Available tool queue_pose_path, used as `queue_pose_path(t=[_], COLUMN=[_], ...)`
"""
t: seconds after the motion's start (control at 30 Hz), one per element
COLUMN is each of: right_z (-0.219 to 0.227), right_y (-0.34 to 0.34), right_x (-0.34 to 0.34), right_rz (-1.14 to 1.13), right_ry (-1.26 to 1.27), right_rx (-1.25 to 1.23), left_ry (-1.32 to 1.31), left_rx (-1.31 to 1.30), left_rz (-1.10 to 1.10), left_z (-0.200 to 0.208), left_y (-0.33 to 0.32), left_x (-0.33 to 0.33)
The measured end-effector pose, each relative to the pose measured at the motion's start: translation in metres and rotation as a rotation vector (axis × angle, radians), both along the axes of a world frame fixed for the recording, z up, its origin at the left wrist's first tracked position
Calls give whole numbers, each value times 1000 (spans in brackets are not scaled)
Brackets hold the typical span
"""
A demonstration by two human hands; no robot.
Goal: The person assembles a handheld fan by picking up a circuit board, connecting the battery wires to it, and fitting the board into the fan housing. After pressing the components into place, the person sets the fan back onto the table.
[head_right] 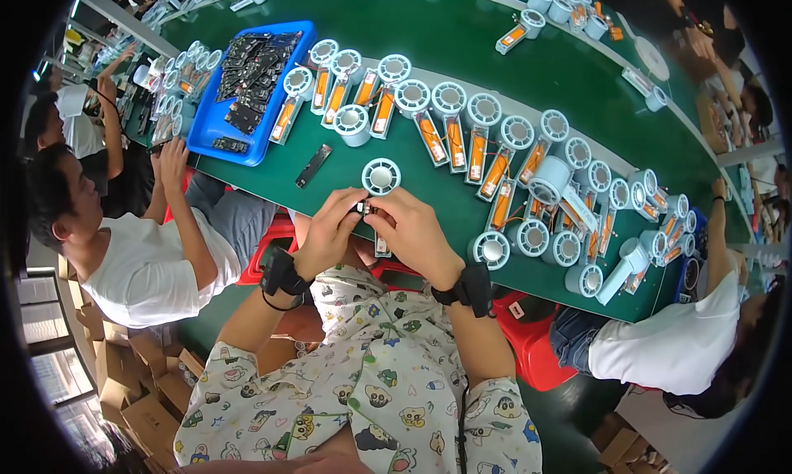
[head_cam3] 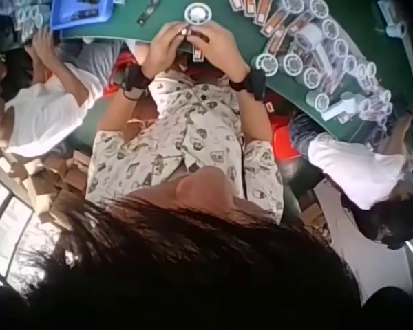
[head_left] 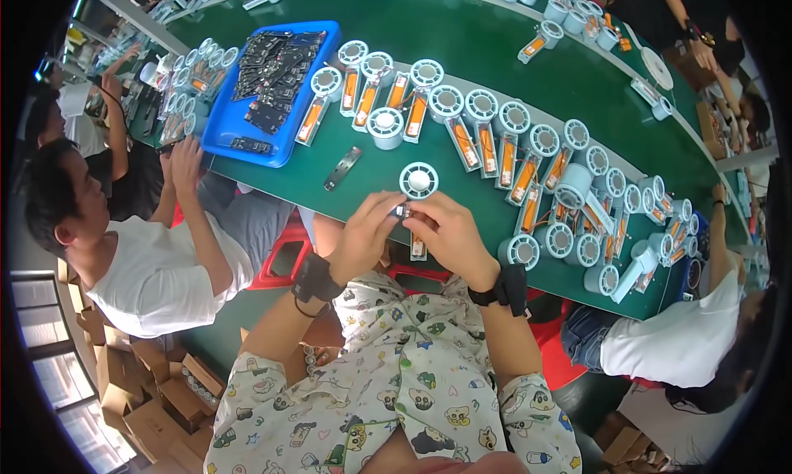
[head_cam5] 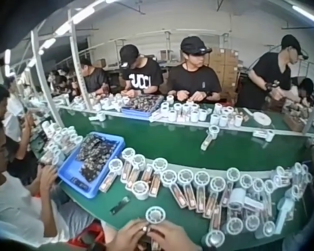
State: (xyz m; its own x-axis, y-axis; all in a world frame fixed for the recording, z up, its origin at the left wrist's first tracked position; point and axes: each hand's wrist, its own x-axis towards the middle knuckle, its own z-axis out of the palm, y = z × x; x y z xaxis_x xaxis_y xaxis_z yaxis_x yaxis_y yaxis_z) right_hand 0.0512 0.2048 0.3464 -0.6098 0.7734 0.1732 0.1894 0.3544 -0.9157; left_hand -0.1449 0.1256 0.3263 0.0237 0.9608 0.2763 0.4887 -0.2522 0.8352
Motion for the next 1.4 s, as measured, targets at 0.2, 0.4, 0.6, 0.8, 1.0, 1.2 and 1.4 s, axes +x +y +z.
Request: queue_pose_path(t=[0.2, 0.4, 0.6, 0.8, 1.0, 1.2, 1.4], right_z=[9, -3, -12, 5, 17, 15, 1], right_y=[-4, 2, -10, -20, -29, -36, -44], right_x=[-10, 9, -9, -7, -9, -1, 2], right_rz=[-14, -56, -164, -136, -148, -153, -204], right_ry=[-14, -127, -136, -332, -380, -516, -402], right_rx=[194, 364, 584, 559, 559, 487, 490], left_ry=[88, -128, -227, -387, -507, -604, -749], left_rx=[-68, -193, -135, -309, -413, -305, -501], left_rz=[50, 77, 285, 275, 284, 289, 287], left_z=[16, 16, 6, 7, 16, -20, 0], left_y=[-17, -19, -26, -25, -31, -29, -23], left_x=[-7, 28, 49, 52, 51, 49, 42])
